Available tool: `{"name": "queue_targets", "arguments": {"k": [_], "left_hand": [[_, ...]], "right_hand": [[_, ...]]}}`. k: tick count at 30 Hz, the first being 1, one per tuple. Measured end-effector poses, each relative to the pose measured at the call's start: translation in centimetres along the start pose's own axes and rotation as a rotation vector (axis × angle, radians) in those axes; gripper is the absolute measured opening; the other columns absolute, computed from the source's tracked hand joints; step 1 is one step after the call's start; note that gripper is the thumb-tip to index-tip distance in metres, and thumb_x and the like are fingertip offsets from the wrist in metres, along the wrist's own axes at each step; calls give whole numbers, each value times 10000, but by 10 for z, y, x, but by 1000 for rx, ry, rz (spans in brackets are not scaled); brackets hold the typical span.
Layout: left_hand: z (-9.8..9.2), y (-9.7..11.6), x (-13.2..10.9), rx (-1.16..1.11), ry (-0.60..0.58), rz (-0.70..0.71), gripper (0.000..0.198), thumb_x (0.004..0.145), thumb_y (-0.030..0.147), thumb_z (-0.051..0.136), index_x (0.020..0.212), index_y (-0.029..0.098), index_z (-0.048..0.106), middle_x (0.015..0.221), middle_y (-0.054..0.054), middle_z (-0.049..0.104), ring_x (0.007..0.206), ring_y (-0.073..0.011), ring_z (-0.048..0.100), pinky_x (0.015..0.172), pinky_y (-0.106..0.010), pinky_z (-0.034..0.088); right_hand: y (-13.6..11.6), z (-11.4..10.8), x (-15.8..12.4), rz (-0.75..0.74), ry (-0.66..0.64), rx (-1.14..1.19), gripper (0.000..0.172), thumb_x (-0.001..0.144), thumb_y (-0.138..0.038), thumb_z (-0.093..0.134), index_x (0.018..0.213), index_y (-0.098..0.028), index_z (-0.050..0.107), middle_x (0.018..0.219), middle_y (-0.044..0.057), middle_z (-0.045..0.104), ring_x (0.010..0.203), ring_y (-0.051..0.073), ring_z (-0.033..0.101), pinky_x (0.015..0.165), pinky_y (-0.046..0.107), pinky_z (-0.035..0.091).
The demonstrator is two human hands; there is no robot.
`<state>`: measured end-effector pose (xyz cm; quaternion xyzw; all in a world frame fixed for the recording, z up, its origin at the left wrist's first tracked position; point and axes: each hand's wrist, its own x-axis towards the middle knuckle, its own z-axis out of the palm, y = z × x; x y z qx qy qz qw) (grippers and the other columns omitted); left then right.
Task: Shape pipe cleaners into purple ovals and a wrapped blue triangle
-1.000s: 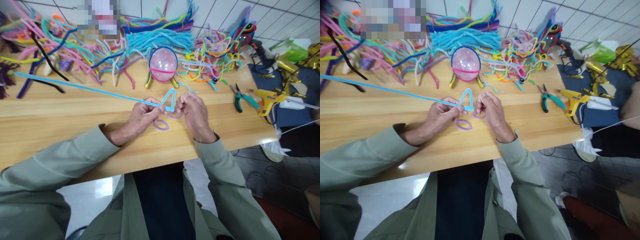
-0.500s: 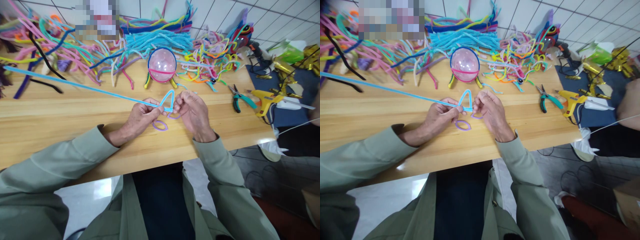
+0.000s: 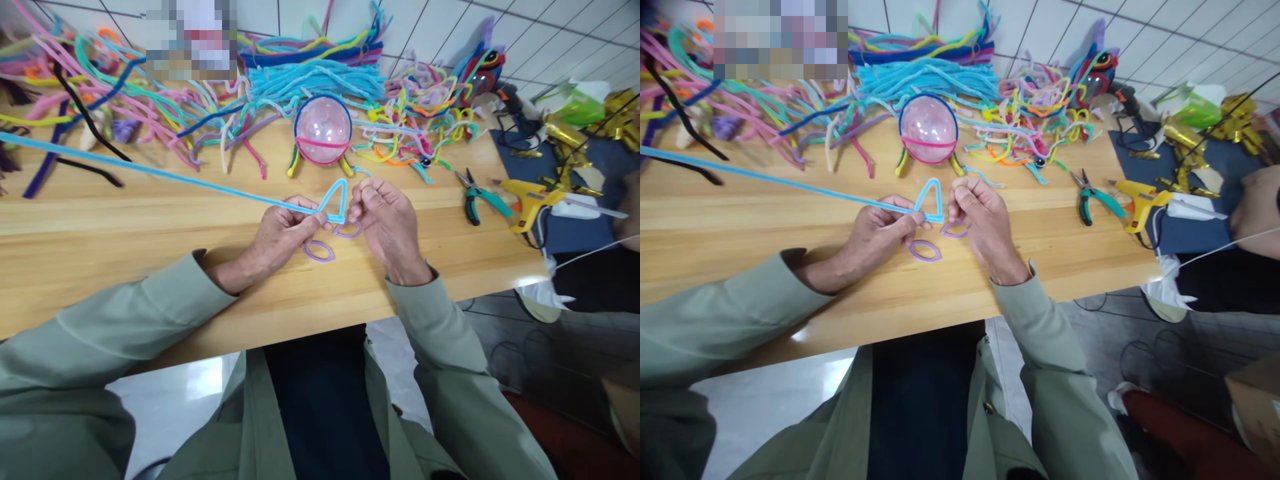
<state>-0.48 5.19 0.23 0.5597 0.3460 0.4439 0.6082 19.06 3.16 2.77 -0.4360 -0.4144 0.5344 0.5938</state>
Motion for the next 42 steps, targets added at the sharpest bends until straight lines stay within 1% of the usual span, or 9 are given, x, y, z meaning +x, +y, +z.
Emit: {"name": "queue_targets", "arguments": {"k": [6,11,16,21,24,30,35,40,42], "left_hand": [[-3,1,2,7,-10,-18,361,837,461,937,807,173,721,653,10,706,487,-77,539,464,-190,476],[-3,1,2,25,-12,-6,401,835,495,935,768,180,695,635,15,674,514,-86,540,476,-193,462],[-2,2,2,25,-11,-26,400,823,498,944,779,182,703,632,14,680,503,-83,510,471,-196,442],[-3,1,2,2,0,-62,403,795,491,964,808,181,707,663,-5,722,497,-90,512,471,-214,453],[-3,1,2,-4,4,-67,399,797,486,966,826,184,706,648,4,709,493,-93,510,463,-215,447],[-2,-1,1,-6,12,-69,382,809,477,960,841,196,703,621,17,689,481,-92,490,457,-218,429],[-3,-3,1,18,10,-55,331,857,457,918,874,205,703,567,40,636,464,-93,470,459,-220,409],[-3,-3,1,7,10,-65,367,820,479,950,849,208,703,573,33,645,469,-100,473,448,-227,401],[-3,-3,2,3,13,-69,378,803,482,963,836,207,705,589,23,663,477,-103,483,448,-229,409]], "right_hand": [[-3,-3,1,44,-34,86,420,870,-547,930,862,-246,638,811,-38,624,660,107,579,624,262,544],[-5,-5,0,62,-38,112,418,915,-527,895,832,-252,592,800,-40,602,656,115,584,636,279,562],[-4,-5,0,51,-40,149,384,924,-502,885,846,-247,610,767,-49,583,636,111,578,619,271,544],[-3,-6,1,58,2,126,382,996,-521,798,837,-263,567,737,-43,544,621,136,570,614,303,543],[-2,-7,1,49,20,133,397,1012,-529,766,813,-267,544,717,-39,523,615,144,558,602,307,536],[0,-5,1,-2,39,112,388,923,-516,863,812,-269,585,769,-34,573,646,135,544,596,285,531],[3,-5,0,-59,17,83,361,928,-491,882,844,-255,623,763,-50,582,658,111,567,607,253,526],[0,-4,0,-38,20,127,341,870,-470,934,871,-248,676,795,-49,614,665,96,575,616,239,531],[-2,-4,0,-16,36,109,349,850,-488,944,876,-252,688,822,-40,631,676,103,580,625,249,543]]}}
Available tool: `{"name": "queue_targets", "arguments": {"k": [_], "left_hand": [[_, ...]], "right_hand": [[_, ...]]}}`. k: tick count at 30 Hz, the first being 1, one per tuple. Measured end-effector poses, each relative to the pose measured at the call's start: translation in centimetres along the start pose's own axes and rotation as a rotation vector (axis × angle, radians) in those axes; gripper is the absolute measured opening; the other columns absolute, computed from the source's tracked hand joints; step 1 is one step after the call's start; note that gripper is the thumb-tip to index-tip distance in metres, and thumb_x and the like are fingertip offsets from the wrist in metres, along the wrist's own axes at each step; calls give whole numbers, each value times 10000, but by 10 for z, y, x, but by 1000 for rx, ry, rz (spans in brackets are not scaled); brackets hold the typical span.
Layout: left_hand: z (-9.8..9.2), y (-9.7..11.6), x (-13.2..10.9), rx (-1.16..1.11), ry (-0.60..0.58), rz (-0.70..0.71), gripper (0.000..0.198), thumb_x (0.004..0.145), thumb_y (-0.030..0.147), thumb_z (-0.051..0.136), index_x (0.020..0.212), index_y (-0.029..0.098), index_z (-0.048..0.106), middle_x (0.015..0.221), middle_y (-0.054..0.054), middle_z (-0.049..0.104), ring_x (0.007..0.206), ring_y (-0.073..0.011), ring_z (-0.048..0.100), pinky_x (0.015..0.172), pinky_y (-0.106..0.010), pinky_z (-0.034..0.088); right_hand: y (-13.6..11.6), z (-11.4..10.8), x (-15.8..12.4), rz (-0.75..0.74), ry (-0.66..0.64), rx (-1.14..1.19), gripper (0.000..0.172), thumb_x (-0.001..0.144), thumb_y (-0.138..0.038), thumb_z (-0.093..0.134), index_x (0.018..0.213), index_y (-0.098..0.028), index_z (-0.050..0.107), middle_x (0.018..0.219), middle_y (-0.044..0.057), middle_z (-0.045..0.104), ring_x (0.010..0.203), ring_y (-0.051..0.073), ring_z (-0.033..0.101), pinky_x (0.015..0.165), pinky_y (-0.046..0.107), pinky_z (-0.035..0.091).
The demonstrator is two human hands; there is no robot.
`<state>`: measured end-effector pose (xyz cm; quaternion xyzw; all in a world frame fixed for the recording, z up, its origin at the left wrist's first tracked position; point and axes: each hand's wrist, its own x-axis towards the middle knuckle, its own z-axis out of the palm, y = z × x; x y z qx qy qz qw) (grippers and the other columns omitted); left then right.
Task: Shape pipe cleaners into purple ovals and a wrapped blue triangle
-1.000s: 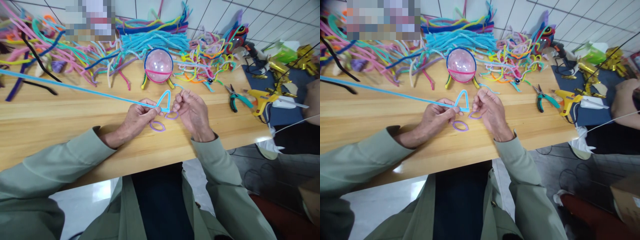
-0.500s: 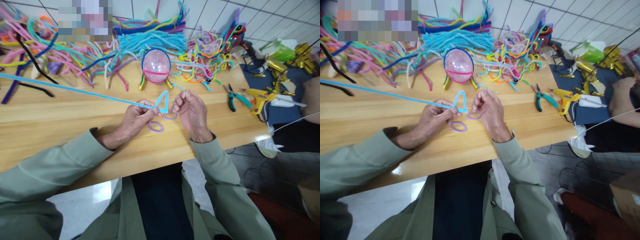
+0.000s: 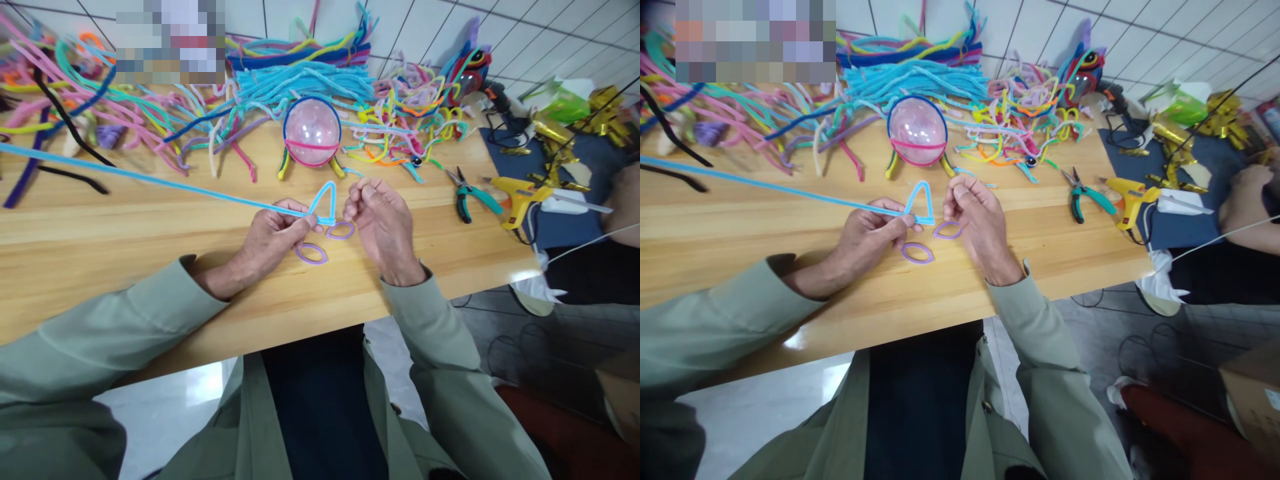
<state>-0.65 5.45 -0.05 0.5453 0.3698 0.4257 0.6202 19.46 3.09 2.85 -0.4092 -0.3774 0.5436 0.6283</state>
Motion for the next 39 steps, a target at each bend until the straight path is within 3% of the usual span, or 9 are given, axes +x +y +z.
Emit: {"name": "queue_targets", "arguments": {"k": [5,11,18,21,26,31,39], "left_hand": [[0,2,1,7,2,16,377,799,483,957,804,193,716,689,-10,739,499,-91,509,472,-223,443],[0,5,0,50,-1,26,387,817,500,946,778,195,709,603,18,667,480,-95,501,448,-218,429],[4,6,-2,36,14,40,389,852,494,929,799,198,683,659,-5,734,510,-120,614,461,-217,496],[5,5,-3,18,8,38,365,870,481,919,833,193,697,732,-25,785,521,-122,638,464,-220,516],[4,3,-4,8,-9,38,323,884,449,906,845,187,720,747,-18,781,532,-124,670,481,-225,542],[1,0,-3,10,-19,36,332,876,463,906,849,190,719,695,8,737,532,-131,687,486,-214,548],[2,2,-4,17,-11,51,383,866,525,920,857,196,725,656,24,686,518,-136,682,483,-225,546]], "right_hand": [[-1,-1,-2,22,55,-98,310,848,-501,921,907,-270,723,860,-15,667,715,134,594,642,281,558],[-1,-2,-2,11,58,-105,223,845,-396,900,915,-258,739,842,-24,659,697,123,573,660,285,539],[2,-1,-8,-63,72,-259,234,910,-408,881,877,-257,704,860,-26,645,770,134,586,713,280,523],[2,3,-13,-7,20,-340,243,856,-374,921,966,-279,727,945,-20,687,856,163,637,745,298,562],[2,7,-15,113,-124,-383,298,811,-416,957,927,-267,726,906,-16,711,876,179,659,797,326,582],[9,7,-14,88,-148,-407,365,773,-487,993,897,-270,727,923,-16,724,873,179,642,838,340,579],[14,5,-16,31,-158,-472,321,837,-524,948,913,-269,770,916,-9,740,859,179,625,833,338,554]]}}
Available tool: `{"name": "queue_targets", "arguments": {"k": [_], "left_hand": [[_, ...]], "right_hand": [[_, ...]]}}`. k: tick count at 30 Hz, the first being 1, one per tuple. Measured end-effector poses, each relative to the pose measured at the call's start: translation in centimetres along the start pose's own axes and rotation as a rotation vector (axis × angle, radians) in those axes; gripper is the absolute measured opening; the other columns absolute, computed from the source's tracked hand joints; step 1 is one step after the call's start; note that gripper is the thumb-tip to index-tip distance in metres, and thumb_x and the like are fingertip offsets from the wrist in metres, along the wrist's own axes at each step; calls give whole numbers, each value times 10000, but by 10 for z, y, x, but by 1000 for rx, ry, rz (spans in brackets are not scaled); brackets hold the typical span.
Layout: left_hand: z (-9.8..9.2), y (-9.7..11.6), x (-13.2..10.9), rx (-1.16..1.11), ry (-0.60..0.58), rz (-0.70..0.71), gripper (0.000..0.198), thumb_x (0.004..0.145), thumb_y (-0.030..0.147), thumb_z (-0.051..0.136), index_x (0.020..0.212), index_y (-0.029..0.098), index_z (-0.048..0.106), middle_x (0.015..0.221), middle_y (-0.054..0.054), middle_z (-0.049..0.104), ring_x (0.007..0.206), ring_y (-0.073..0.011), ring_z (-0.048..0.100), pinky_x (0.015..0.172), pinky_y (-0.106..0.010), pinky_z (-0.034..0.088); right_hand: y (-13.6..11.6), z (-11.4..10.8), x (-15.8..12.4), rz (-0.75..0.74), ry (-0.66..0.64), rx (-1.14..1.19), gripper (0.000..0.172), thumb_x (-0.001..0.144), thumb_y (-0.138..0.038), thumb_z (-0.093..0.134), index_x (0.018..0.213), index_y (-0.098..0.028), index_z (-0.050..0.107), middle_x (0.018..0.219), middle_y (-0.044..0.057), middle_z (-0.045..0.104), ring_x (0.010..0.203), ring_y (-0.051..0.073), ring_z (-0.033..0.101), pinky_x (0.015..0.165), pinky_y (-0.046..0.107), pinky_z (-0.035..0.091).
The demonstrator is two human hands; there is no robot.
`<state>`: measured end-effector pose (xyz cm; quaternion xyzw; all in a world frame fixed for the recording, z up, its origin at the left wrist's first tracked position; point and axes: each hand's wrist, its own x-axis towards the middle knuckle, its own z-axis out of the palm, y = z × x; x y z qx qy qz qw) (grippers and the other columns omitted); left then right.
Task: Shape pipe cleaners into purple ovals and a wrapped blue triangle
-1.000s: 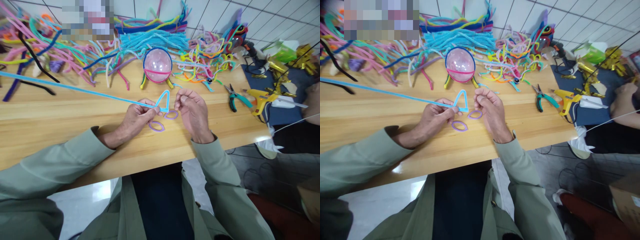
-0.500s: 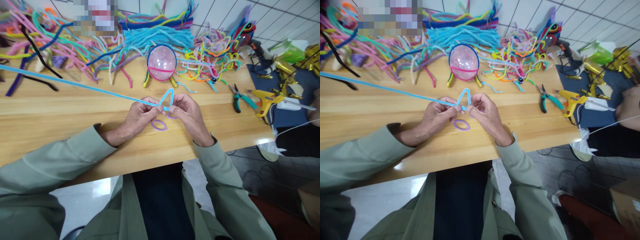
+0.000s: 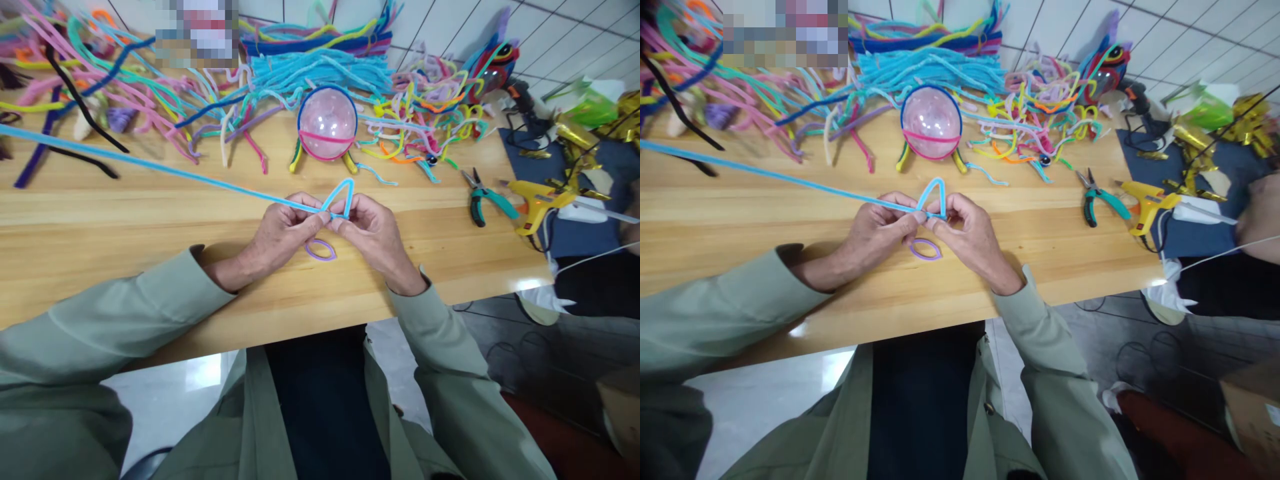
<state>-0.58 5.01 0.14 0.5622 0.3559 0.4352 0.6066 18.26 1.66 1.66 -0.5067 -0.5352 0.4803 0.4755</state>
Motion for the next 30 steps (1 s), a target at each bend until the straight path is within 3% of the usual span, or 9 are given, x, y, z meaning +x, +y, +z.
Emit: {"name": "queue_targets", "arguments": {"k": [13,22,30], "left_hand": [[-2,-3,0,-33,-40,-27,348,871,473,931,904,192,729,705,20,728,532,-126,708,510,-219,574],[-2,-2,1,-88,-53,-36,368,882,476,925,896,193,691,747,-4,788,497,-119,690,480,-217,562],[-2,-4,1,-103,-71,-23,342,917,442,900,910,177,683,792,-20,820,510,-118,706,491,-214,570]], "right_hand": [[-1,1,-2,-13,37,-58,123,917,-343,826,857,-258,763,813,-20,746,775,166,642,768,332,532],[-5,-2,0,63,-26,65,306,878,-523,883,881,-251,743,863,-7,750,837,171,656,773,314,544],[-8,-3,2,71,4,45,243,849,-404,885,854,-245,702,850,-29,726,810,150,638,767,303,548]]}}
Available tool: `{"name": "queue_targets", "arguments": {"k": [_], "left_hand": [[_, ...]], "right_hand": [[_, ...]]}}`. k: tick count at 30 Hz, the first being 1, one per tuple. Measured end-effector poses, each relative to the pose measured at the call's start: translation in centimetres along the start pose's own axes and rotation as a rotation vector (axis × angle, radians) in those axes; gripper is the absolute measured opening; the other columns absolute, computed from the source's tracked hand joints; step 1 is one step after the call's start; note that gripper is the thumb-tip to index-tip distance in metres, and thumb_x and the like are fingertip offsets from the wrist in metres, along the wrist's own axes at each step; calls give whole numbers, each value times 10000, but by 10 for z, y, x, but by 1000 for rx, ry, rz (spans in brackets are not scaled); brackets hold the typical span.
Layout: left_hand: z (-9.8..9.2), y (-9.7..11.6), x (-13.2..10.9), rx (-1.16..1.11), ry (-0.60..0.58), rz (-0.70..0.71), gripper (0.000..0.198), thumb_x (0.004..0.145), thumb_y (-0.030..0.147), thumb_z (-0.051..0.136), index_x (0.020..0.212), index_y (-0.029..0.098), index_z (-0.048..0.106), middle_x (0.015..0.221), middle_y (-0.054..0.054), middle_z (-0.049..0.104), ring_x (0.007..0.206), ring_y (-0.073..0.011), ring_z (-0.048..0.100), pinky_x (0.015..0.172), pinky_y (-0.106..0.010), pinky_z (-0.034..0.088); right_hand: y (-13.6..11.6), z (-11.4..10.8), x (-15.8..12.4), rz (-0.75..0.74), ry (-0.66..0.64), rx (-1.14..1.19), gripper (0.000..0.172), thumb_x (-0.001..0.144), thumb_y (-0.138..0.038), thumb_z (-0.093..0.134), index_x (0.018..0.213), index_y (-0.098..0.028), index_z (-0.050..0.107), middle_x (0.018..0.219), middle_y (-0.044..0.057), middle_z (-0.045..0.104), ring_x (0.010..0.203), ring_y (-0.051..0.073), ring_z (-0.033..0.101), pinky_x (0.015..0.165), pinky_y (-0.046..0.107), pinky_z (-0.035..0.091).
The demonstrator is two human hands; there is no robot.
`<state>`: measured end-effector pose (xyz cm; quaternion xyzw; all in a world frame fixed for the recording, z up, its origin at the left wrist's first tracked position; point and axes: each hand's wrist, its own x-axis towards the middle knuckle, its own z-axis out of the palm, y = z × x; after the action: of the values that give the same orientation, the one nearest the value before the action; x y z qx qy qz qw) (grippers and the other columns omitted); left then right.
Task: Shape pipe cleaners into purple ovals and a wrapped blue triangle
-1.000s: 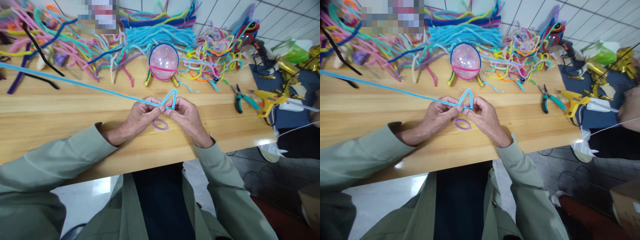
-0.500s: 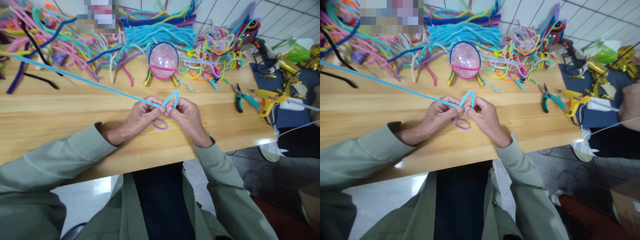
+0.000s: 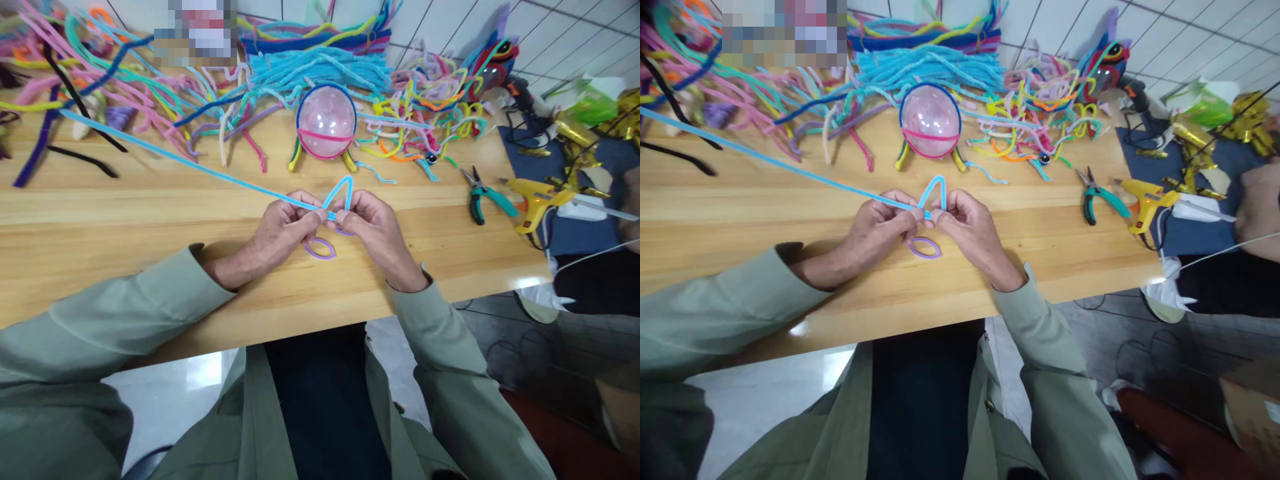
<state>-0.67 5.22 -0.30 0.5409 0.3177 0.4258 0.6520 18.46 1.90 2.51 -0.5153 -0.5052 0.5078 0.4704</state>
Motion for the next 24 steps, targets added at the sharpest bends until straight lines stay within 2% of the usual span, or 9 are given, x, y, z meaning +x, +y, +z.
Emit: {"name": "queue_targets", "arguments": {"k": [6,11,16,24], "left_hand": [[0,0,0,15,-3,-6,353,897,444,914,900,177,683,757,6,797,511,-114,708,504,-205,578],[1,1,0,23,5,7,375,910,472,906,914,181,668,774,5,799,521,-114,712,512,-206,585],[2,3,-1,42,15,38,354,931,434,895,857,170,671,796,-14,797,534,-105,706,519,-196,584],[2,4,-3,125,6,55,369,957,466,861,823,173,681,831,-30,796,604,-122,729,539,-201,595]], "right_hand": [[6,2,1,-15,-25,-2,140,832,-342,870,845,-239,776,807,-28,764,773,147,670,809,320,576],[6,2,1,-45,-10,-24,217,815,-424,920,829,-243,799,799,-20,777,770,158,685,776,321,584],[6,0,0,-64,-26,-34,239,840,-464,917,849,-249,814,815,-8,790,806,175,716,814,344,608],[7,1,-1,-77,0,-68,66,860,-301,819,832,-241,810,821,-11,807,783,163,721,786,327,593]]}}
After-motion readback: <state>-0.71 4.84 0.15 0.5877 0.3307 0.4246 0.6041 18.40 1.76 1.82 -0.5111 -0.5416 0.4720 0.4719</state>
